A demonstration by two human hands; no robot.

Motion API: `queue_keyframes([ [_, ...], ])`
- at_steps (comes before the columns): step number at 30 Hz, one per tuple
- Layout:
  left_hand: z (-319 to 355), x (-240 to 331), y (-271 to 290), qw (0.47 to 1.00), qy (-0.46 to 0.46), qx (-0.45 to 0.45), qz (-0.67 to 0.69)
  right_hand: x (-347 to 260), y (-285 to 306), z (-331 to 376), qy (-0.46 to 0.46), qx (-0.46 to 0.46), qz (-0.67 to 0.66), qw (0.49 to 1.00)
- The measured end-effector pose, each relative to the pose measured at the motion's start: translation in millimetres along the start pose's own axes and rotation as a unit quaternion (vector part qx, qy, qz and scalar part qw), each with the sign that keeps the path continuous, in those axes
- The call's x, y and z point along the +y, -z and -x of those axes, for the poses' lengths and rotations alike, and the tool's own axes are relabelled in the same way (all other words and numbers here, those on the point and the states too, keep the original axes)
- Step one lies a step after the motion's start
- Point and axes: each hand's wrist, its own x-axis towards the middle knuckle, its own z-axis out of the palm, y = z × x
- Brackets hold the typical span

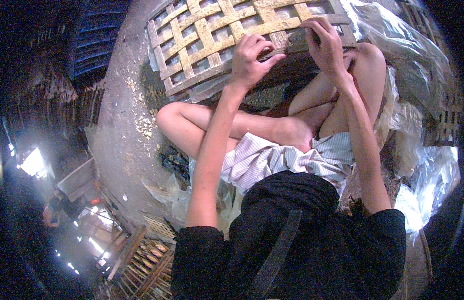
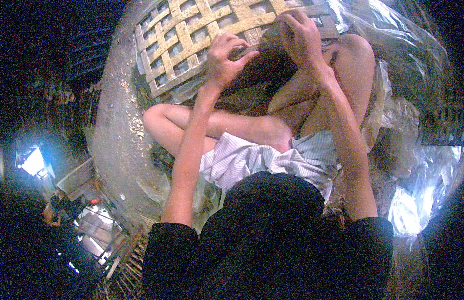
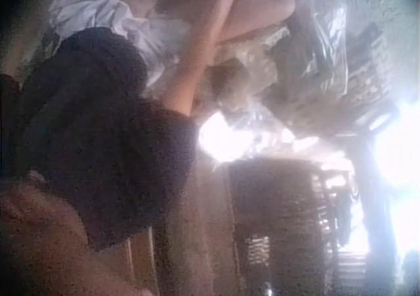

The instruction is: The person sits cross-legged on the floor and assembles a food tray by placing a woven bamboo frame over a plastic-wrapped block of food. They press down on the frame and adjust the plastic wrap, then lift the frame to reveal the contents before repeating the process.

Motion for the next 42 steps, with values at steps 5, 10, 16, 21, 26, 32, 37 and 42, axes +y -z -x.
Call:
queue_keyframes([
  [5,5,-2,8,1.000,0.020,0.010,0.013,-4,1,-1,0.004,0.004,0.000,1.000],
  [10,4,-4,16,0.999,0.025,-0.022,0.021,1,-1,-1,0.009,0.012,-0.001,1.000],
  [16,-22,-18,37,0.974,0.121,-0.155,0.116,1,-4,-2,0.015,0.012,0.014,1.000],
  [21,-47,-28,38,0.952,0.124,-0.261,0.097,7,-5,-2,0.014,0.011,0.004,1.000],
  [26,-35,-20,26,0.974,0.059,-0.217,-0.016,-2,0,-3,0.000,0.002,-0.006,1.000],
  [32,-26,5,26,0.988,0.056,-0.121,-0.079,3,-1,-2,0.027,0.016,-0.001,1.000],
  [37,39,68,32,0.983,0.151,-0.102,0.022,0,-2,-2,0.008,0.007,0.008,1.000],
  [42,84,68,12,0.979,0.190,-0.068,-0.004,-3,1,-3,0.015,0.001,0.020,1.000],
])
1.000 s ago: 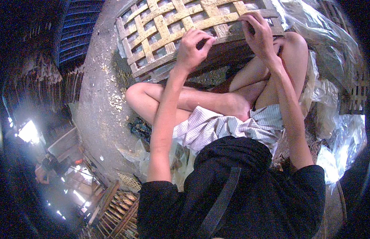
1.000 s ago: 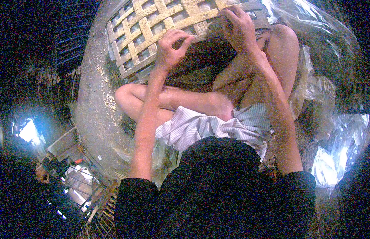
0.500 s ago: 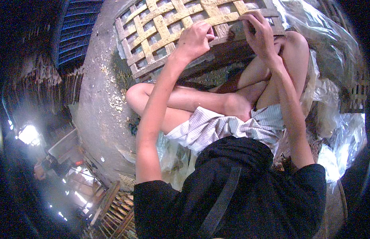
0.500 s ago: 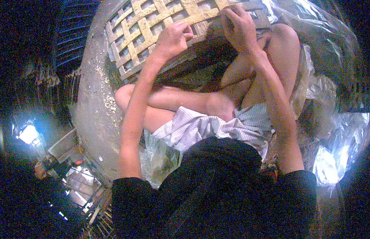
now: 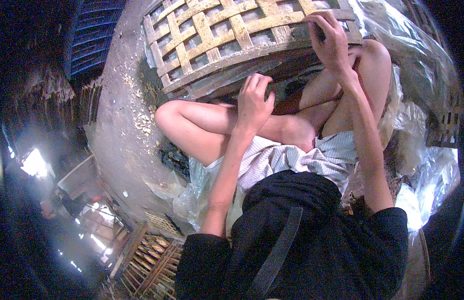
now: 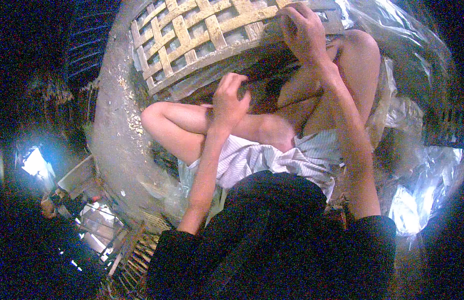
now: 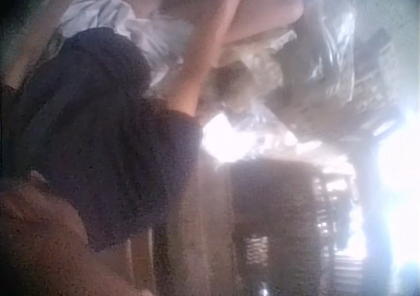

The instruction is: The person sits cross-legged on the floor and assembles a food tray by placing a woven bamboo frame over a plastic-wrapped block of food. They press down on the frame and adjust the plastic wrap, then lift the frame to reveal the contents before repeating the process.

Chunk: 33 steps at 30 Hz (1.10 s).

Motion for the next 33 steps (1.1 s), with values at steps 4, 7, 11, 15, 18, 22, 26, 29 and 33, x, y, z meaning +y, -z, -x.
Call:
queue_keyframes([
  [4,-26,24,25,0.995,0.095,0.019,0.037,4,-2,3,-0.012,0.005,-0.006,1.000],
  [7,-65,2,35,0.998,0.059,0.034,0.009,4,-6,3,-0.018,0.004,-0.018,1.000],
  [11,-111,-22,44,0.985,0.113,-0.118,0.048,8,-3,2,-0.012,-0.013,0.016,1.000],
  [15,-130,-30,56,0.969,0.102,-0.191,0.116,2,-3,2,-0.008,-0.002,-0.027,1.000],
  [18,-130,-40,52,0.976,0.062,-0.188,0.093,3,-3,1,-0.009,-0.004,-0.018,1.000],
  [22,-124,-37,39,0.989,0.043,-0.134,0.049,5,-2,4,-0.011,-0.005,-0.001,1.000],
  [26,-115,-35,34,0.997,-0.032,-0.028,-0.071,4,1,2,-0.007,-0.008,-0.002,1.000],
  [29,-92,-10,44,0.998,0.045,-0.016,-0.036,4,-1,3,-0.007,0.002,-0.020,1.000],
  [33,-29,9,23,0.996,0.052,-0.071,-0.015,0,0,-1,-0.013,-0.003,-0.023,1.000],
])
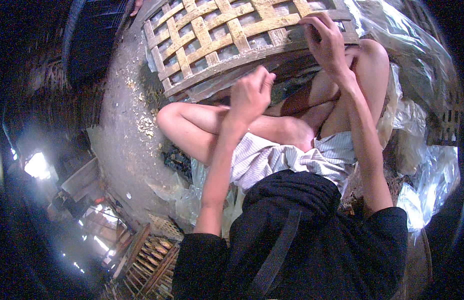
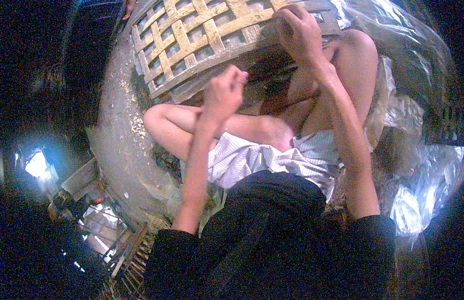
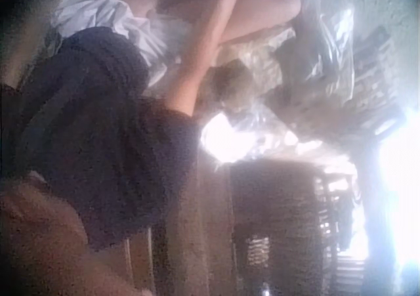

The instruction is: The person sits cross-legged on the floor and assembles a food tray by placing a woven bamboo frame over a plastic-wrapped block of food. They press down on the frame and adjust the plastic wrap, then lift the frame to reveal the contents before repeating the process.

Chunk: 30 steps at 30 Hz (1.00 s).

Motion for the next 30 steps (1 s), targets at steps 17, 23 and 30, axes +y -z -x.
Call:
queue_keyframes([
  [17,-80,-17,25,0.994,0.012,0.099,-0.043,12,2,5,0.002,-0.012,0.012,1.000],
  [23,-78,-21,26,0.994,0.054,0.080,-0.055,6,2,3,0.002,-0.018,-0.005,1.000],
  [30,-85,-19,25,0.994,0.058,0.067,-0.070,6,1,2,0.005,-0.005,0.003,1.000],
])
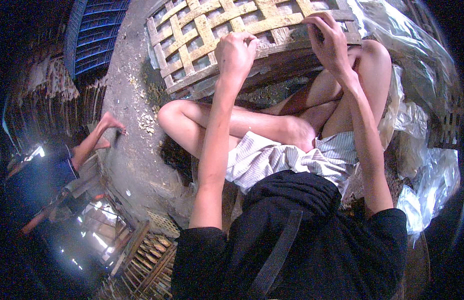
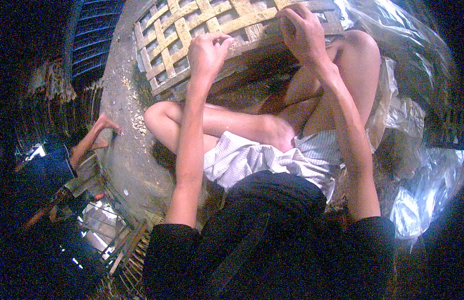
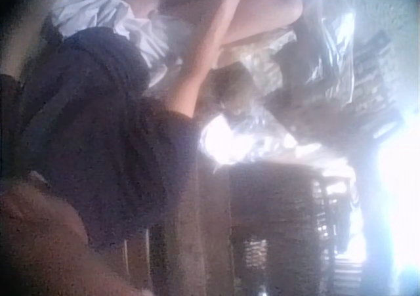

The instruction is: The person sits cross-legged on the floor and assembles a food tray by placing a woven bamboo frame over a plastic-wrapped block of food. They press down on the frame and adjust the plastic wrap, then lift the frame to reveal the contents before repeating the process.

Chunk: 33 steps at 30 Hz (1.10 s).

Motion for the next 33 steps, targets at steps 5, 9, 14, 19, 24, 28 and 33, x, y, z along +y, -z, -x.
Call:
queue_keyframes([
  [5,5,3,2,0.999,-0.032,0.012,0.007,0,-4,2,-0.002,0.002,0.005,1.000],
  [9,49,44,12,0.994,0.008,-0.030,0.108,5,-2,5,-0.011,-0.002,-0.008,1.000],
  [14,93,26,-30,0.997,-0.048,-0.049,0.047,-2,-2,-1,0.000,-0.005,0.018,1.000],
  [19,74,42,-11,0.994,0.017,0.029,0.104,-2,-1,2,0.003,-0.001,0.004,1.000],
  [24,19,18,-18,0.979,0.051,-0.012,0.196,1,-3,-1,0.004,-0.004,0.003,1.000],
  [28,-4,5,-7,0.964,0.077,-0.115,0.227,2,-3,0,0.015,-0.002,0.004,1.000],
  [33,-21,0,3,0.930,0.097,-0.204,0.289,-1,-2,1,-0.001,-0.002,0.013,1.000],
])
